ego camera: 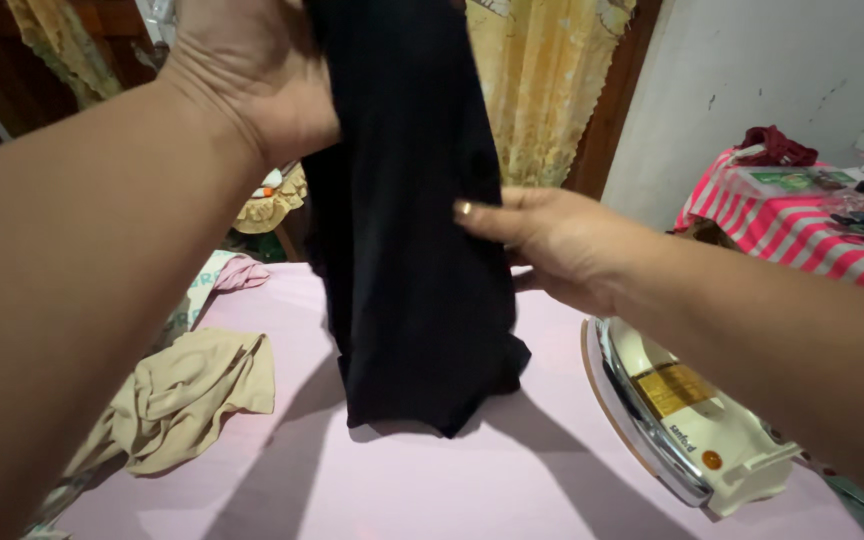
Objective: The person irons a black button-up shirt on a bed. They smooth the fabric, use a steam iron on the front and back, and flip the shirt to continue ironing.
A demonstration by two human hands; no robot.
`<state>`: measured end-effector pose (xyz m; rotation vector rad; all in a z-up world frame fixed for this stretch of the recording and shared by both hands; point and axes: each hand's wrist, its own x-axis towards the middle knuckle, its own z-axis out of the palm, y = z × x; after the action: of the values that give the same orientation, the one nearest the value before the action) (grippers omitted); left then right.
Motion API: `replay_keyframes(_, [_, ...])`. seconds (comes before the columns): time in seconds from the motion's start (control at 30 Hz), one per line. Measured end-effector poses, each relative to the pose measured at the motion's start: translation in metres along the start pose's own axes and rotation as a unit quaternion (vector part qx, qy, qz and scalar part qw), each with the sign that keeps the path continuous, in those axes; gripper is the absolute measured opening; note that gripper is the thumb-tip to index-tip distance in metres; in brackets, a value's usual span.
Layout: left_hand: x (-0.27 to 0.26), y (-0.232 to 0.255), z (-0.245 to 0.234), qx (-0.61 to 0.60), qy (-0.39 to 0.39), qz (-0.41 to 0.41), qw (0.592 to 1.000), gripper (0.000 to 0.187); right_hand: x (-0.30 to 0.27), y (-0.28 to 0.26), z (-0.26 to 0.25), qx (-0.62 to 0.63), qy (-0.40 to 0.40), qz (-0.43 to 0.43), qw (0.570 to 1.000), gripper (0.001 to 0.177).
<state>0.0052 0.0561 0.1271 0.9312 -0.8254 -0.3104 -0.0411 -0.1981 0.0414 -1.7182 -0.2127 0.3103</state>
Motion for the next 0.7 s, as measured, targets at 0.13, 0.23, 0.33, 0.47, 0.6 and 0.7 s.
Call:
replay_keyframes(0.13, [-0.006,-0.005,0.003,0.06,0.21,0.012,0.976,0.046,0.007,-0.014,-0.006,0.192,0.08,-0.064,0.976,0.047])
replay_keyframes(0.23, [-0.016,-0.01,0.001,0.128,0.435,0.006,0.891,0.036,0.009,-0.031,-0.022,0.318,0.156,-0.027,0.935,0.04])
replay_keyframes(0.33, [-0.023,-0.015,-0.001,0.197,0.542,-0.037,0.816,0.031,0.014,-0.036,-0.038,0.289,0.184,-0.1,0.934,0.038])
replay_keyframes(0.47, [-0.028,-0.014,-0.004,0.151,0.495,0.017,0.855,0.026,0.025,-0.027,-0.047,0.249,0.265,-0.109,0.925,0.038])
replay_keyframes(0.6, [-0.019,-0.017,0.0,0.073,0.357,0.071,0.929,0.033,0.033,-0.016,-0.039,0.106,0.238,-0.077,0.962,0.042])
replay_keyframes(0.7, [-0.017,-0.022,0.015,0.172,0.281,-0.019,0.944,0.033,0.033,-0.009,-0.023,-0.074,0.15,-0.148,0.975,0.046])
